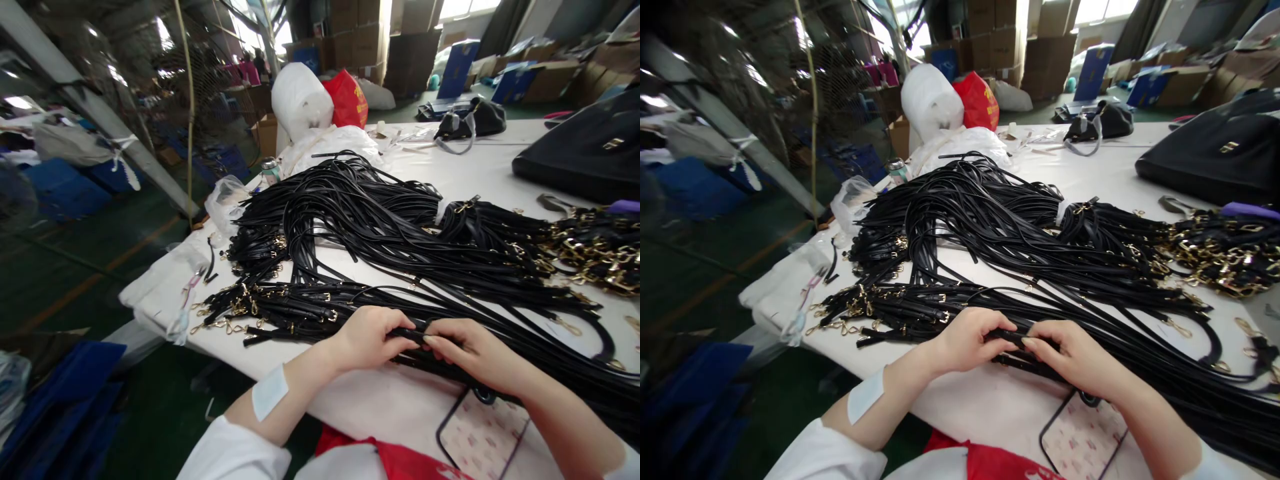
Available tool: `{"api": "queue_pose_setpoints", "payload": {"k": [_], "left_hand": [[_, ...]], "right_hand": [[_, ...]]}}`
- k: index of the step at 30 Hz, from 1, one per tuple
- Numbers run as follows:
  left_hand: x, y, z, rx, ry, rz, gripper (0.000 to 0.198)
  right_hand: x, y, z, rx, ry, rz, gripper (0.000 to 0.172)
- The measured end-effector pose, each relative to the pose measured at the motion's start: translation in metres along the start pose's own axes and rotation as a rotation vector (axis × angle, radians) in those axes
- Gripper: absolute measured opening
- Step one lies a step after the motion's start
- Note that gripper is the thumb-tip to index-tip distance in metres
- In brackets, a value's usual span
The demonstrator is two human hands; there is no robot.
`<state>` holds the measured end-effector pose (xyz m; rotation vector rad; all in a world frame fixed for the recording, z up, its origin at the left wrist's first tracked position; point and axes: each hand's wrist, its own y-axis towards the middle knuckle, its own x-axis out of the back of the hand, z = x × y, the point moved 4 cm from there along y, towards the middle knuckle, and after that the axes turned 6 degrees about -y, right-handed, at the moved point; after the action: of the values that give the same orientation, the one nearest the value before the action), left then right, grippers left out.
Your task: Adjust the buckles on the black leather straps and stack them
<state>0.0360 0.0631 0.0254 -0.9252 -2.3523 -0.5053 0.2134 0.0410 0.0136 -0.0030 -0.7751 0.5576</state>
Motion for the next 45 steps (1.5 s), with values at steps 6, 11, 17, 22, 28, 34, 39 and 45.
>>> {"api": "queue_pose_setpoints", "payload": {"k": [6, 11, 17, 22, 28, 34, 39, 45], "left_hand": [[-0.005, -0.008, -0.003, -0.006, 0.109, 0.045, 0.030], [0.050, -0.029, -0.009, 0.046, 0.193, -0.108, 0.028], [0.148, -0.068, 0.010, 0.289, 0.592, -0.365, 0.042], [0.169, -0.085, 0.076, 0.574, 0.825, -0.269, 0.025], [0.093, -0.024, 0.079, 0.294, 0.540, -0.205, 0.034], [-0.010, 0.034, 0.069, 0.193, 0.497, -0.089, 0.041], [-0.032, 0.034, 0.083, 0.122, 0.473, -0.062, 0.033], [-0.027, 0.038, 0.081, 0.123, 0.482, -0.042, 0.030]], "right_hand": [[-0.010, 0.007, -0.002, 0.026, -0.044, -0.035, 0.039], [0.003, 0.006, -0.002, 0.039, -0.118, -0.173, 0.025], [0.013, 0.010, -0.036, 0.002, -0.290, -0.275, 0.026], [0.004, 0.003, -0.054, 0.034, -0.407, -0.337, 0.019], [0.021, -0.006, -0.073, -0.155, -0.477, -0.513, 0.020], [0.051, -0.021, -0.117, -0.401, -0.581, -0.617, 0.021], [0.044, -0.033, -0.141, -0.452, -0.588, -0.512, 0.024], [0.045, -0.016, -0.142, -0.492, -0.613, -0.466, 0.023]]}}
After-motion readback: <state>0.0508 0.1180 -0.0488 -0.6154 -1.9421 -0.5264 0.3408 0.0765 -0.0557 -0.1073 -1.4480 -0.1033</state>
